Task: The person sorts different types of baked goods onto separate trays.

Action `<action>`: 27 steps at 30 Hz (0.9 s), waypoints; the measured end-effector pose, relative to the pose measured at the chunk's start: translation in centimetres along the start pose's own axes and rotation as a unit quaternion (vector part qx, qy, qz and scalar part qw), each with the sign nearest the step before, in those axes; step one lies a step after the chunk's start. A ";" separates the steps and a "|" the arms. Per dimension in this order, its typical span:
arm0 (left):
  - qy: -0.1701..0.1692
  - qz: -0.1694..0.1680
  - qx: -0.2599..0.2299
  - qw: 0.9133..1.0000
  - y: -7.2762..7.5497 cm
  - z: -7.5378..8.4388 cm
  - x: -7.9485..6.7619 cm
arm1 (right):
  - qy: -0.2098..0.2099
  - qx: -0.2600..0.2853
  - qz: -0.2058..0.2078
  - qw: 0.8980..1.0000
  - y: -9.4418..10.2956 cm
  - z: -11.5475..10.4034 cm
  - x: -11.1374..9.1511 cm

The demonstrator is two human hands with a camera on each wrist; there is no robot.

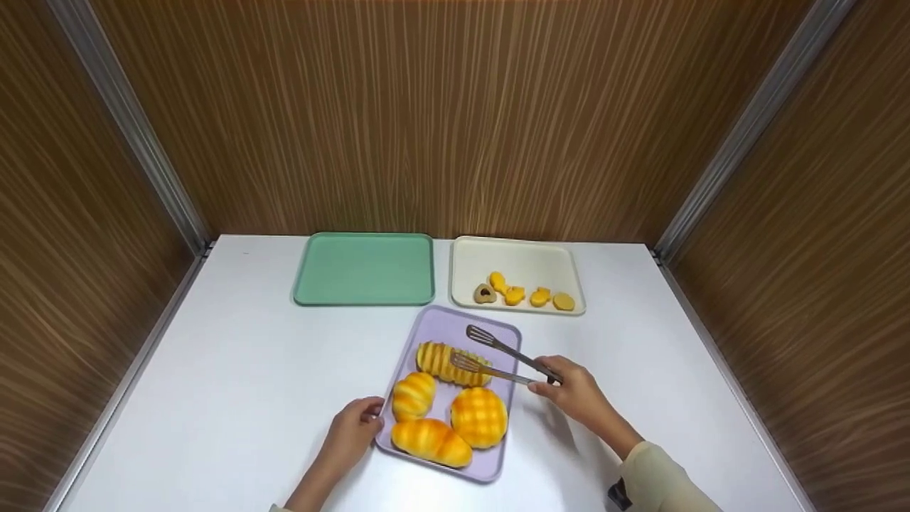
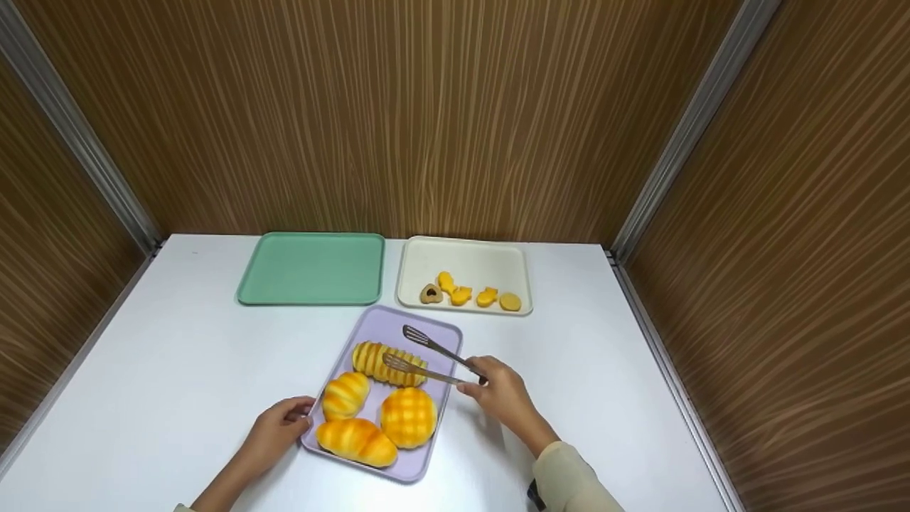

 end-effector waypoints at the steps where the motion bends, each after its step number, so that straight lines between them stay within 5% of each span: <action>1: -0.005 0.002 0.000 1.000 0.0 0.0 0.0 | 0.003 -0.003 -0.004 1.000 0.0 0.0 -0.1; 27: 0.004 0.000 0.001 1.000 0.0 0.0 0.0 | 0.018 -0.007 -0.058 0.998 -0.9 1.4 -0.6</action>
Point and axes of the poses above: each hand's wrist, its own x-axis towards the middle knuckle, its own y-axis out of the back of the hand, z = x × y, the point moved 2 cm from there along x, towards the middle knuckle, and after that the axes turned 3 degrees about -y, right-handed, at the moved point
